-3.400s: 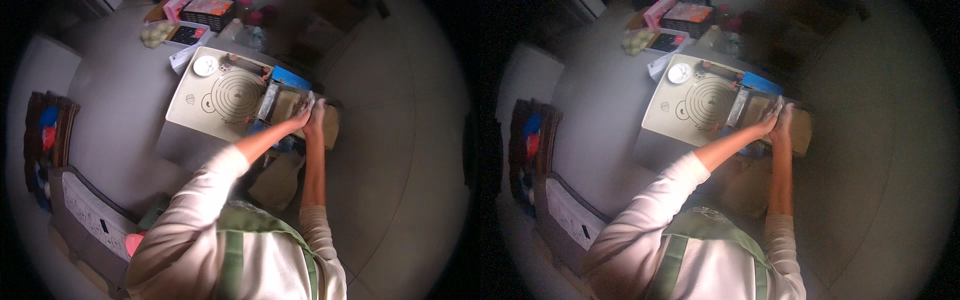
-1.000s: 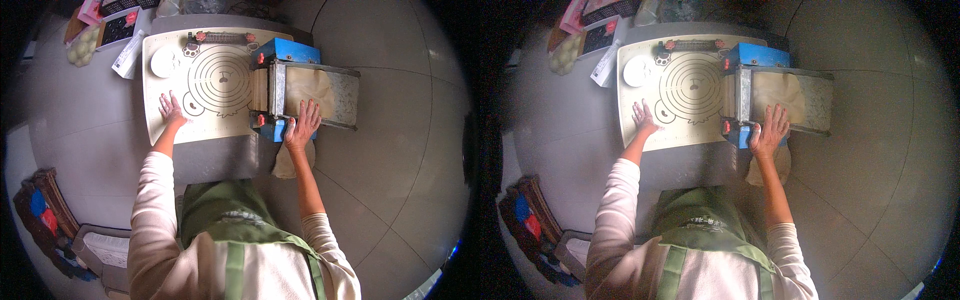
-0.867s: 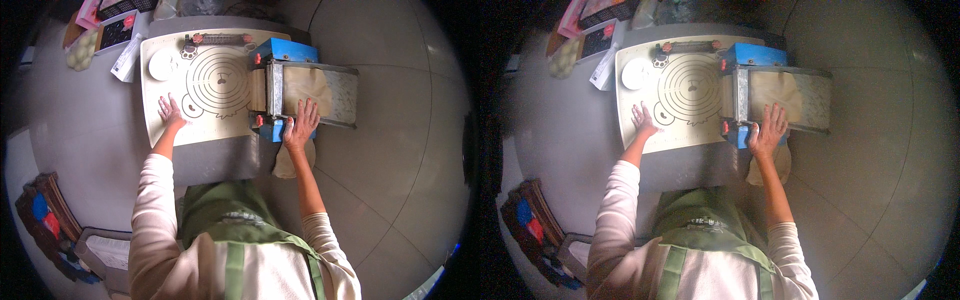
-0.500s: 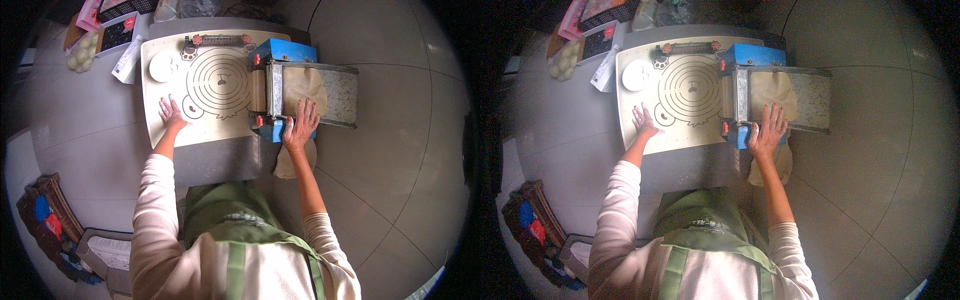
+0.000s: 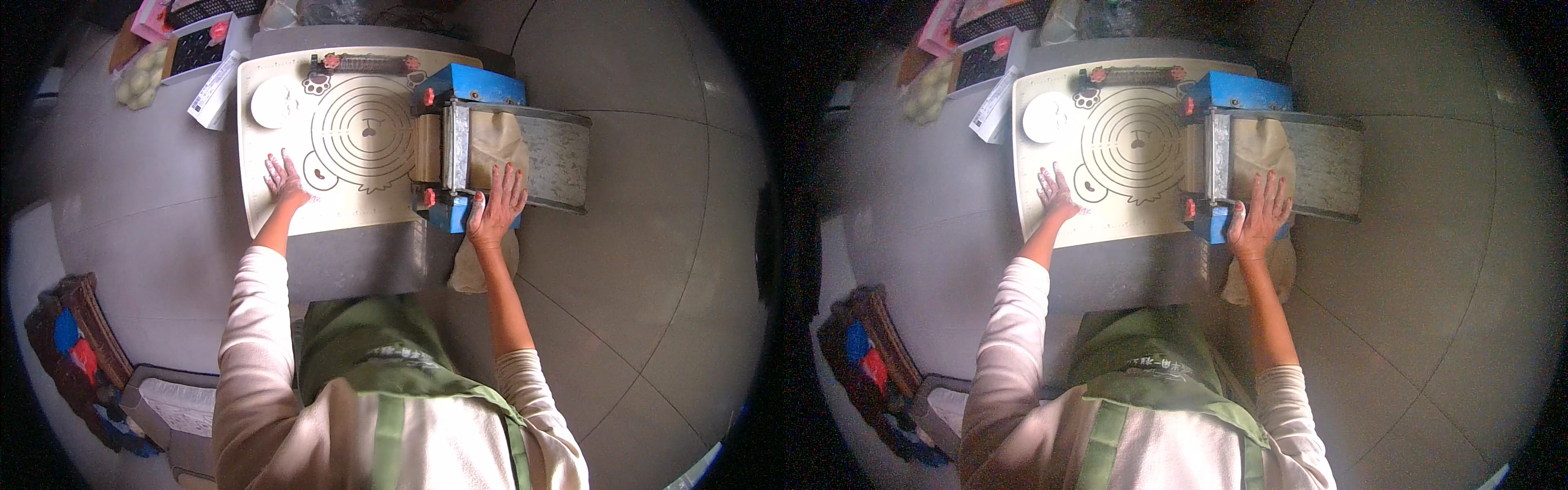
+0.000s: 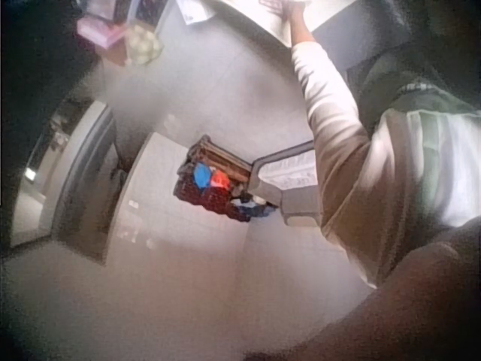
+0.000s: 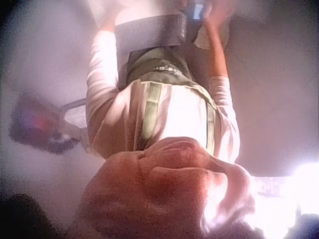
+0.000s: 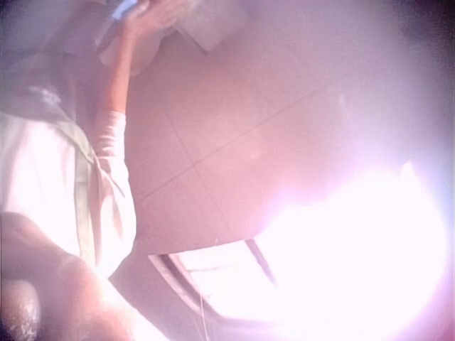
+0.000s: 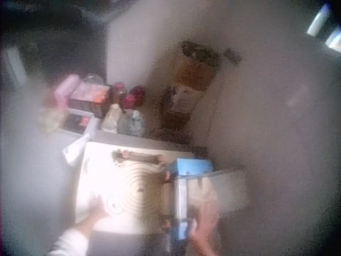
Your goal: The person repeatedly feeds a sheet of dough through a blue pasta machine, folding and re-feeding it multiple times to thin it. The person adjusts the dough alignment and occasionally wipes the machine surface with a cloth.
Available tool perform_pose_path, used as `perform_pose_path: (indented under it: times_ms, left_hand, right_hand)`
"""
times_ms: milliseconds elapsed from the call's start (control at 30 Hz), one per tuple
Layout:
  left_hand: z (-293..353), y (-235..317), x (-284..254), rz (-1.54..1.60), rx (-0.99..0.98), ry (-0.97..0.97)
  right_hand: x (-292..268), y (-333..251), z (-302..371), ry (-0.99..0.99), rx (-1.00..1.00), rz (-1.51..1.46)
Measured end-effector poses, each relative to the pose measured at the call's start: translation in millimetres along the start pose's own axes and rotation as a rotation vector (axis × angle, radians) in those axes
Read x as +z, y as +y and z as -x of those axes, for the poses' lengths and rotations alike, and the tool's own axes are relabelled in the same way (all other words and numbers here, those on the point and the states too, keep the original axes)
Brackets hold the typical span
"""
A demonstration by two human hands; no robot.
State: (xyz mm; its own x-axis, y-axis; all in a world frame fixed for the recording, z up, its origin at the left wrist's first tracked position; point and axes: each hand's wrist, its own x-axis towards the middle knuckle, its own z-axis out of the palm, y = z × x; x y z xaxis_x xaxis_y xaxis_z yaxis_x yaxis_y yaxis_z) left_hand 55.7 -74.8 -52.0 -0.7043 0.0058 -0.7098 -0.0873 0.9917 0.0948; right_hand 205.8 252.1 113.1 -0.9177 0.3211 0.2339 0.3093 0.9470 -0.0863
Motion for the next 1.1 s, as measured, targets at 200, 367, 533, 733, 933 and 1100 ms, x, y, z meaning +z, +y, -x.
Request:
perform_pose_path:
  times_ms: [200,367,533,733,933,1100]
  left_hand:
    - [1,0,0,0.019,-0.005,0.007]
    - [-1,0,1,0.027,-0.012,0.012]
    - [-4,-1,6,0.03,-0.008,0.026]
    - [-3,0,8,0.026,-0.013,0.027]
    - [5,-2,9,-0.046,0.004,0.068]
    - [22,3,20,-0.054,-0.003,0.266]
  right_hand:
    - [0,-1,1,0.008,-0.009,0.01]
    - [0,-1,0,-0.001,-0.009,0.007]
    - [0,2,2,0.002,-0.016,-0.01]
    - [-2,4,2,0.004,-0.021,-0.02]
    - [-3,5,5,0.034,-0.043,-0.062]
    - [-10,13,8,0.087,-0.039,-0.187]
